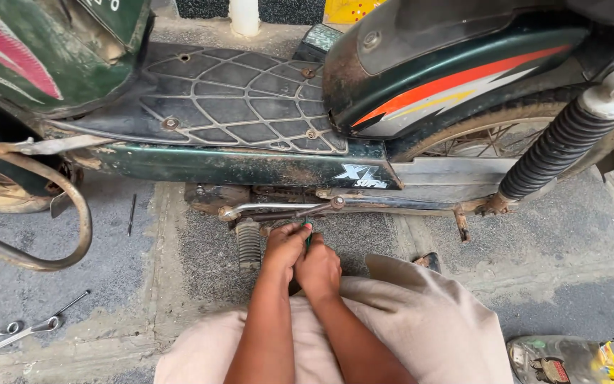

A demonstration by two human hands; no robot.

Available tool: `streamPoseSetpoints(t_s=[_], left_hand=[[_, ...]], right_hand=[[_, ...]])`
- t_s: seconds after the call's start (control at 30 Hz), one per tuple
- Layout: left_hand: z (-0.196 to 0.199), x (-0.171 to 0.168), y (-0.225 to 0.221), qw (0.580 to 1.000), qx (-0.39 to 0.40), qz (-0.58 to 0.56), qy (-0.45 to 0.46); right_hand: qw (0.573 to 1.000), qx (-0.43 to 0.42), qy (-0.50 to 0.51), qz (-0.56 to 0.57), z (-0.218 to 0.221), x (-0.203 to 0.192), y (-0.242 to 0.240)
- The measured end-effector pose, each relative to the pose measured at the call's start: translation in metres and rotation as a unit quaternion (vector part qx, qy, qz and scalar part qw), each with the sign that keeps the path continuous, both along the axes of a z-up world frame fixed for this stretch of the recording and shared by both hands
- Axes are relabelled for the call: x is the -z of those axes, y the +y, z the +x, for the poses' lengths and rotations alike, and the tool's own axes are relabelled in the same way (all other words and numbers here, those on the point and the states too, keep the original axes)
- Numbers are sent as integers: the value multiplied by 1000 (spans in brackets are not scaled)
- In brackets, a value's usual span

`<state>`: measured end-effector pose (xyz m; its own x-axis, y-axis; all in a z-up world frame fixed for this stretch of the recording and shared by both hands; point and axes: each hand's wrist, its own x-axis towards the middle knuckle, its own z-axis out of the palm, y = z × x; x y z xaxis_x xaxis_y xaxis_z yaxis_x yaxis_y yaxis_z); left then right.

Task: The person sits on the floor beside a green scooter and uses a green-handled screwdriver to unscrew and tighten screws on the scooter's footrest and side panel area. They pick up screws from the floor, position them, and drive them in by hand with the screwdriver.

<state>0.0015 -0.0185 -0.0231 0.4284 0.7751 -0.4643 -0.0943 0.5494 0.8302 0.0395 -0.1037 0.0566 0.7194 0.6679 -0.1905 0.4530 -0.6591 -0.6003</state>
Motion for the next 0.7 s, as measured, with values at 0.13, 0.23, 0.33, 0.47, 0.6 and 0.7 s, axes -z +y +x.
streamPoseSetpoints(t_s=[0.13, 0.23, 0.33, 0.47, 0.6, 0.7], left_hand=[[4, 3, -2, 999, 5, 32, 16], [8, 6, -3, 999, -9, 48, 14], [6, -9, -8, 999, 8, 43, 18], [3, -19, -8, 998, 15, 27, 57], [6, 14, 2, 999, -11, 39, -3], [5, 29, 7, 999, -24, 9, -36]], right_hand=[[999, -4, 10, 50, 16, 33, 1], [996, 5, 39, 81, 26, 38, 2], [998, 20, 54, 40, 34, 34, 6], [998, 47, 29, 19, 26, 4, 10], [998, 53, 5, -38, 17, -6, 19], [999, 48, 20, -9, 10, -3, 26]])
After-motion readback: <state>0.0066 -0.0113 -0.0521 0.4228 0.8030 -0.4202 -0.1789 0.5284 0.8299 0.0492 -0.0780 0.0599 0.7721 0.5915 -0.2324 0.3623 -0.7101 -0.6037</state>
